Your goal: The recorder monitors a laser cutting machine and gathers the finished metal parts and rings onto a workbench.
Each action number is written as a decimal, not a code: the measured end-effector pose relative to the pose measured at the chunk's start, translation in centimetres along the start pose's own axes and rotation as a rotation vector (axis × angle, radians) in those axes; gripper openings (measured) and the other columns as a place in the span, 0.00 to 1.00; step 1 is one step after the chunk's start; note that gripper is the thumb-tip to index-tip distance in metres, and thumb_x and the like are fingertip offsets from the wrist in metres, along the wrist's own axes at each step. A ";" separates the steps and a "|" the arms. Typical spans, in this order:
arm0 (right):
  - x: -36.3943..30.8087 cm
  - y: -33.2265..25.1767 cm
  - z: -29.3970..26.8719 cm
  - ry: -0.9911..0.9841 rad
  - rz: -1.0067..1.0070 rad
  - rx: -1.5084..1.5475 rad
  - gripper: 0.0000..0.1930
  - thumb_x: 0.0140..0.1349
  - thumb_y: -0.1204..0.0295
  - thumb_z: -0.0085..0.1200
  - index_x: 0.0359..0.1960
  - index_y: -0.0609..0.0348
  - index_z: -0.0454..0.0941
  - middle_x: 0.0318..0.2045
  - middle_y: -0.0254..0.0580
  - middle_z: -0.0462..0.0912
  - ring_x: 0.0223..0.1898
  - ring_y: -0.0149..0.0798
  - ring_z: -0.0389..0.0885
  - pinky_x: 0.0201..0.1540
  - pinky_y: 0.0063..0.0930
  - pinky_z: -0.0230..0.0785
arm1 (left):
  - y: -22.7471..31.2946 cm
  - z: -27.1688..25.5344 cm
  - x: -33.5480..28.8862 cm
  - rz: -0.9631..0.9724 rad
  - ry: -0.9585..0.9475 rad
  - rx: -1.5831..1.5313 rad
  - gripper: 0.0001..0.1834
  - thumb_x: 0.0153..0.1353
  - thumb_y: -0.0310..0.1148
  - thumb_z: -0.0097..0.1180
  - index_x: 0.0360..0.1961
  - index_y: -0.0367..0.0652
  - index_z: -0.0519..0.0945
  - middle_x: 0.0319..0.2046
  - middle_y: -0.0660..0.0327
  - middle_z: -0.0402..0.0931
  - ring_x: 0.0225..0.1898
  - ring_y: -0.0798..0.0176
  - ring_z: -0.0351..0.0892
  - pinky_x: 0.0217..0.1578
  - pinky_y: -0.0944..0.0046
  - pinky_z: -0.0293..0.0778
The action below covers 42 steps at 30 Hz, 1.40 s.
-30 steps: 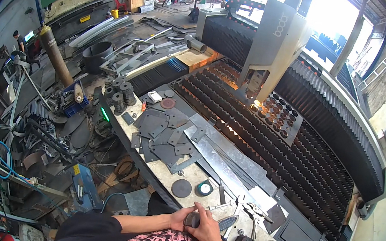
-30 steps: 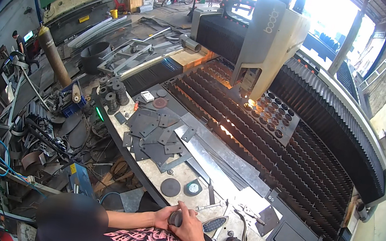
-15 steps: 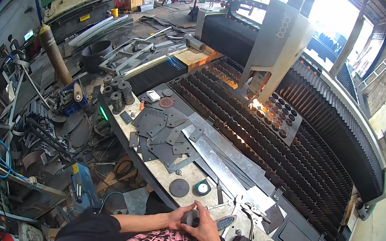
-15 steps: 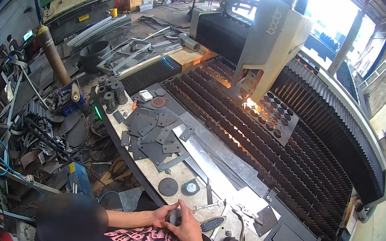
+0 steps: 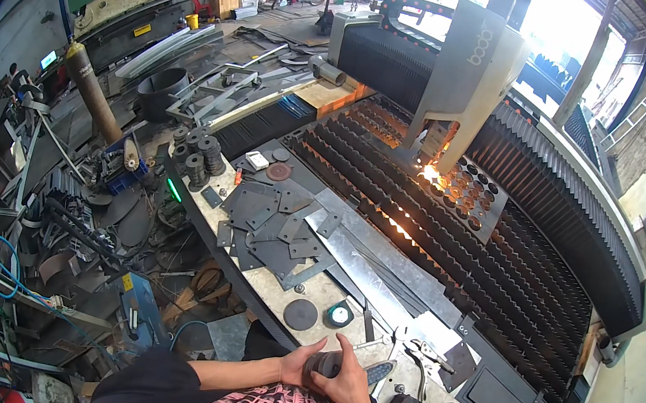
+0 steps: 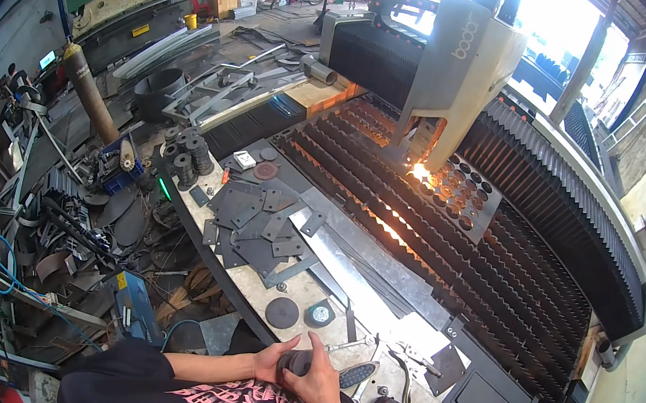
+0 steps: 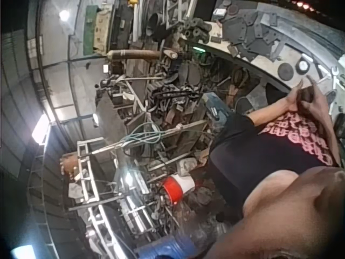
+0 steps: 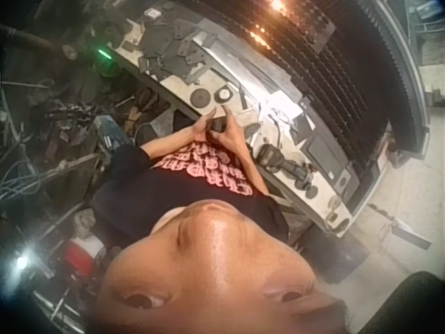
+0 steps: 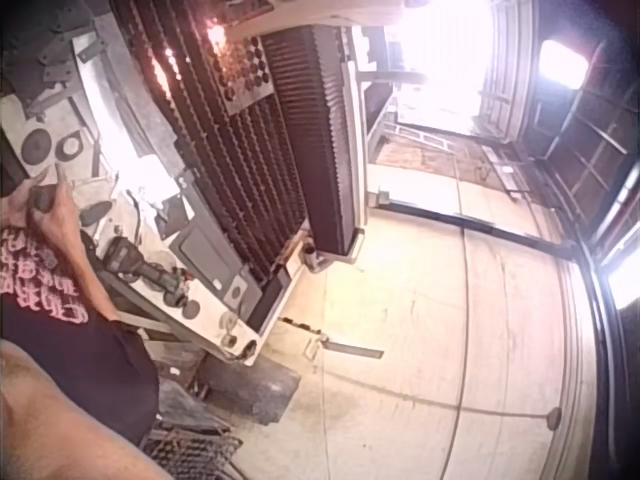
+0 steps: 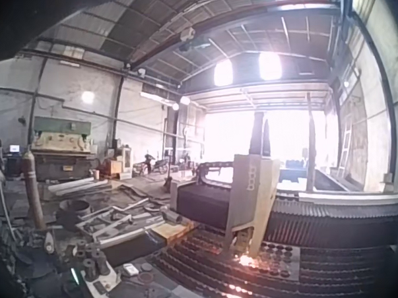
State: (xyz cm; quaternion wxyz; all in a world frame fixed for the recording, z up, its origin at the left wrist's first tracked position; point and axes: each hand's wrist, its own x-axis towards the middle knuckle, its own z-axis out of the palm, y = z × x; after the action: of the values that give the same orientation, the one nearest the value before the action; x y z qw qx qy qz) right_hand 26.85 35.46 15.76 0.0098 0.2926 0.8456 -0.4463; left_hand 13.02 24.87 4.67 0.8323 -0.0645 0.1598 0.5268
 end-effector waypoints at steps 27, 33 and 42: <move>-0.4 -0.2 0.1 -0.002 0.006 0.012 0.52 0.45 0.58 0.73 0.73 0.53 0.58 0.54 0.62 0.79 0.53 0.61 0.82 0.53 0.49 0.77 | 0.1 -1.5 0.6 -0.031 -0.139 -0.069 0.35 0.73 0.67 0.37 0.65 0.54 0.75 0.54 0.61 0.83 0.54 0.59 0.83 0.54 0.54 0.79; -0.2 -0.1 0.4 -0.005 -0.011 -0.035 0.50 0.47 0.58 0.73 0.73 0.52 0.59 0.52 0.63 0.80 0.51 0.63 0.83 0.51 0.50 0.77 | 0.0 -2.0 0.9 -0.026 -0.105 -0.068 0.35 0.73 0.67 0.38 0.63 0.53 0.76 0.53 0.62 0.84 0.51 0.60 0.84 0.52 0.55 0.80; 0.0 0.0 1.7 -0.029 -0.024 -0.160 0.50 0.48 0.55 0.72 0.73 0.48 0.59 0.59 0.64 0.74 0.53 0.64 0.82 0.53 0.52 0.77 | -0.6 -2.7 1.4 0.017 0.107 0.037 0.31 0.75 0.62 0.37 0.61 0.51 0.77 0.51 0.60 0.84 0.50 0.60 0.84 0.50 0.54 0.81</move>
State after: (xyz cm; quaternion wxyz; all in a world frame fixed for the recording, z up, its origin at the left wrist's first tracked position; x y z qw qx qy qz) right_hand 26.45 34.19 14.76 0.0402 0.2742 0.8817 -0.3818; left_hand 13.61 25.05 1.67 0.8191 -0.0759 0.2140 0.5268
